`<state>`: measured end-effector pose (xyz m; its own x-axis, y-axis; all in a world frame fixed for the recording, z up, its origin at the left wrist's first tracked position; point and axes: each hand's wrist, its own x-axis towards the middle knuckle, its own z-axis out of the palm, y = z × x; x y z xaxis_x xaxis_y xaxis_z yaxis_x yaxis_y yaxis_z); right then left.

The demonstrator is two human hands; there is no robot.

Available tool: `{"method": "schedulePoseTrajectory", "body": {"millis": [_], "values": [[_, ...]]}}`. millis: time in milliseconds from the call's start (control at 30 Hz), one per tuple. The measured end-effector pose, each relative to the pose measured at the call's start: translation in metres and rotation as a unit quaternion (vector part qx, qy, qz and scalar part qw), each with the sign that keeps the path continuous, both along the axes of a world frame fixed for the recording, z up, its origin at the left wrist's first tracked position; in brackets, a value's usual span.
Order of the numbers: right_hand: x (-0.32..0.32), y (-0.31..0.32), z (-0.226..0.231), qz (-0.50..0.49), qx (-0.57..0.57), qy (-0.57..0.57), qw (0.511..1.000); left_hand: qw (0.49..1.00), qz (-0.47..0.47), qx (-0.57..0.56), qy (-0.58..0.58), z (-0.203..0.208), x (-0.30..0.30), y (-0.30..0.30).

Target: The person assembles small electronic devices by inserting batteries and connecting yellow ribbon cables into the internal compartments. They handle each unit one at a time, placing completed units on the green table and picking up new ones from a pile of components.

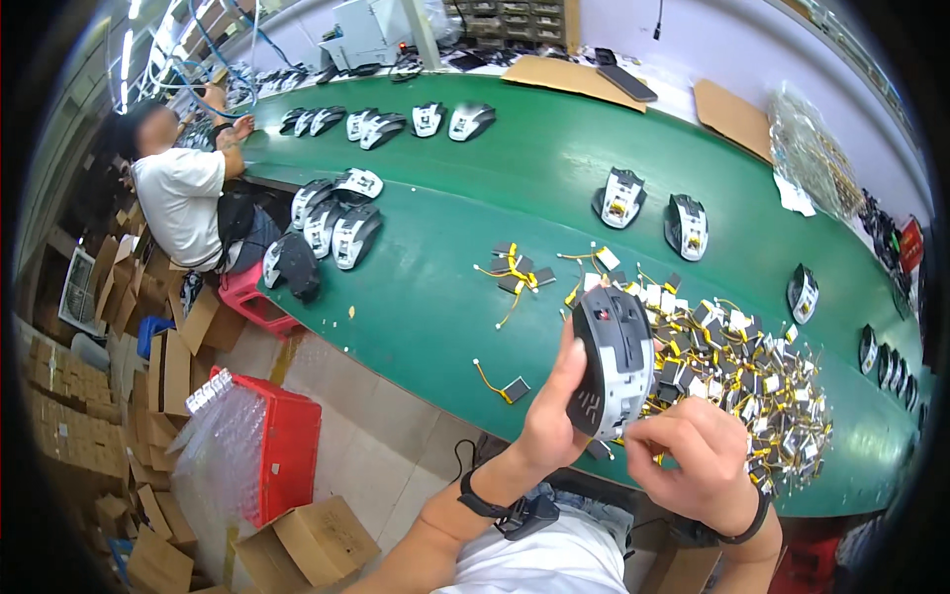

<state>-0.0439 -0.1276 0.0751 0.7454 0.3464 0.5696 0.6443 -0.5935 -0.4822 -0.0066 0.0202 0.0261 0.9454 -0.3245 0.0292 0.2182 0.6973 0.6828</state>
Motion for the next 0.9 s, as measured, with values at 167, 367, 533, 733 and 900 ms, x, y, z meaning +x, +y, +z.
{"method": "schedulePoseTrajectory", "body": {"millis": [167,367,533,733,900], "values": [[0.001,0.001,-0.014,-0.018,-0.077,-0.056,0.995,0.999,0.021,-0.007,0.035,-0.011,-0.003,0.0],[0.003,-0.003,-0.013,0.042,-0.146,-0.067,0.986,0.998,0.009,-0.003,0.059,-0.016,-0.005,0.002],[0.008,-0.007,-0.004,0.086,-0.212,-0.064,0.972,0.998,0.011,0.016,0.063,-0.019,-0.006,-0.002],[0.003,-0.007,-0.022,0.038,-0.071,0.006,0.997,0.993,0.044,-0.017,0.111,-0.016,-0.007,-0.01],[-0.002,-0.003,-0.033,0.014,0.027,0.059,0.998,0.985,0.049,-0.078,0.144,-0.018,-0.008,-0.014]]}}
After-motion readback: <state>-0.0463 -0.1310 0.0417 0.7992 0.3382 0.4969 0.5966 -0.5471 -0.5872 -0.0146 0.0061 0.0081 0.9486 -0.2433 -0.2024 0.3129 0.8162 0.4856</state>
